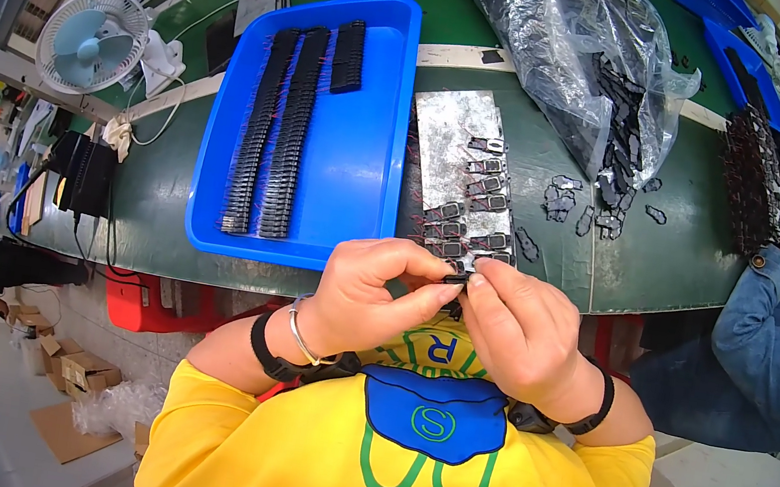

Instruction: The person picks up a small electronic speaker from a metal plate and a black plastic component from a pile, joins them together by hand, and places the assembled unit into a blue tray.

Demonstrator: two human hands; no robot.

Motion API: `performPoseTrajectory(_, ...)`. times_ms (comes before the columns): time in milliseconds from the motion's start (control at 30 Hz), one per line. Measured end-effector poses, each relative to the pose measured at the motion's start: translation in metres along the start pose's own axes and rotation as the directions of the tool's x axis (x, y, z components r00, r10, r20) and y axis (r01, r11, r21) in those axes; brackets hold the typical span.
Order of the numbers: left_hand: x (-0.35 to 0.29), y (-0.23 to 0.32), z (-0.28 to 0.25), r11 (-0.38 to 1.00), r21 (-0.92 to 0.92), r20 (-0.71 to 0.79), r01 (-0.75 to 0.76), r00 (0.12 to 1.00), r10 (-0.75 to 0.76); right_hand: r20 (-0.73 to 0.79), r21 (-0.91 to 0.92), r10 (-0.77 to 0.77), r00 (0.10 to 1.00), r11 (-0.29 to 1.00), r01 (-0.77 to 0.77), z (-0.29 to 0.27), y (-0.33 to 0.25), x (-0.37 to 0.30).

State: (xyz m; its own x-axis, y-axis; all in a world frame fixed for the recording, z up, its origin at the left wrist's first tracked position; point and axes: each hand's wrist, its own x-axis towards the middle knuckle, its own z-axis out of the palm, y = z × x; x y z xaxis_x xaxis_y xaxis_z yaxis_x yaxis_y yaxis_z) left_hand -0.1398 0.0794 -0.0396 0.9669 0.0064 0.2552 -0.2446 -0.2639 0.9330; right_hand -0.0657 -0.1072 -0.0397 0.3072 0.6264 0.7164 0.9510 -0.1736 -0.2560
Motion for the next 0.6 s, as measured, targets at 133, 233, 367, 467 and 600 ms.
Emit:
performPoseTrajectory(133, 0.001, -0.001, -0.003, 0.996, 0.038, 0.027, -0.079, 0.997, 0.078, -0.013, 0.043, 0.003, 1.0, 0.999, -0.002, -0.001, 0.002, 0.002)
performPoseTrajectory(233, -0.002, -0.007, -0.005, 0.983, -0.18, -0.014, -0.035, 0.999, 0.033, 0.027, 0.336, 0.27, 0.963, 0.904, -0.263, -0.006, 0.002, 0.009)
performPoseTrajectory(367, -0.004, -0.009, -0.005, 0.971, -0.239, -0.019, -0.01, 1.0, 0.006, 0.224, 0.552, 0.384, 0.896, 0.708, -0.441, -0.005, 0.009, 0.004)
performPoseTrajectory(467, -0.005, -0.013, -0.006, 0.975, -0.22, -0.008, -0.025, 1.0, 0.024, 0.122, 0.568, 0.276, 0.953, 0.768, -0.296, 0.0, 0.014, 0.004)
performPoseTrajectory(600, -0.004, -0.017, -0.01, 0.989, -0.117, 0.025, -0.094, 0.995, 0.097, 0.043, 0.559, 0.203, 0.978, 0.807, -0.192, 0.006, 0.017, -0.001)
